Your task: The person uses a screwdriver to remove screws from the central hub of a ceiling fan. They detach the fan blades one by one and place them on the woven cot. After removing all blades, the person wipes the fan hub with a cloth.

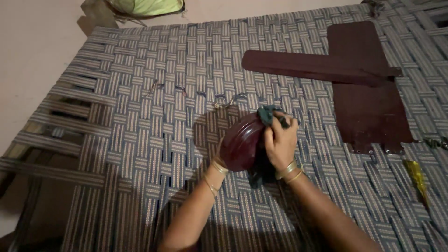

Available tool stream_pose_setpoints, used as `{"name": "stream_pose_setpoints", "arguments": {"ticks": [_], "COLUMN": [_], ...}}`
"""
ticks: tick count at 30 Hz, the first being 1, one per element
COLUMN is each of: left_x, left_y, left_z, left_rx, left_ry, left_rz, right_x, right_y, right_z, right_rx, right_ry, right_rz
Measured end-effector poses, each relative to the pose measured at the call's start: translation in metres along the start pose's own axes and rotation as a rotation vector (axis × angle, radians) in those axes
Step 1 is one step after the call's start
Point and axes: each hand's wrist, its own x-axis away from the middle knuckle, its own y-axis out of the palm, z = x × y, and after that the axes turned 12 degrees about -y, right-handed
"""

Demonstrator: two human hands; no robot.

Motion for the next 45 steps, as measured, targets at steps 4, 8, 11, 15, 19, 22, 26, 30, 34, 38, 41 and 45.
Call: {"name": "stream_pose_setpoints", "arguments": {"ticks": [4,8,11,15,19,22,26,30,34,38,41,45], "left_x": [-0.008,0.0,0.011,0.027,0.045,0.057,0.067,0.062,0.074,0.1,0.11,0.093], "left_y": [-0.004,0.001,0.015,0.034,0.047,0.058,0.065,0.067,0.073,0.098,0.105,0.095], "left_z": [0.003,-0.009,-0.02,-0.035,-0.05,-0.057,-0.058,-0.059,-0.07,-0.089,-0.102,-0.091], "left_rx": [0.022,0.076,0.2,0.516,0.817,1.056,1.214,1.239,1.074,1.606,2.171,1.734], "left_ry": [0.033,-0.005,-0.094,-0.307,-0.475,-0.586,-0.656,-0.651,-0.532,-0.762,-1.021,-0.81], "left_rz": [0.05,0.009,-0.046,-0.144,-0.199,-0.23,-0.232,-0.233,-0.189,-0.147,-0.11,-0.169], "right_x": [0.037,0.064,0.053,0.021,0.031,0.052,0.048,0.041,0.058,0.075,0.067,0.046], "right_y": [0.023,0.037,0.029,0.023,0.021,0.025,0.026,0.031,0.043,0.043,0.037,0.027], "right_z": [-0.047,-0.068,-0.034,0.01,-0.01,-0.034,-0.003,0.033,0.012,-0.021,-0.022,-0.003], "right_rx": [0.012,0.064,0.105,0.22,0.045,0.115,0.2,-0.297,-0.143,0.112,0.078,0.021], "right_ry": [-0.42,-0.807,-0.68,-0.125,-0.345,-0.575,-0.492,0.127,0.113,-0.465,-0.617,-0.192], "right_rz": [-0.154,-0.377,-0.218,0.039,-0.137,-0.415,-0.248,-0.061,-0.02,-0.31,-0.329,-0.293]}}
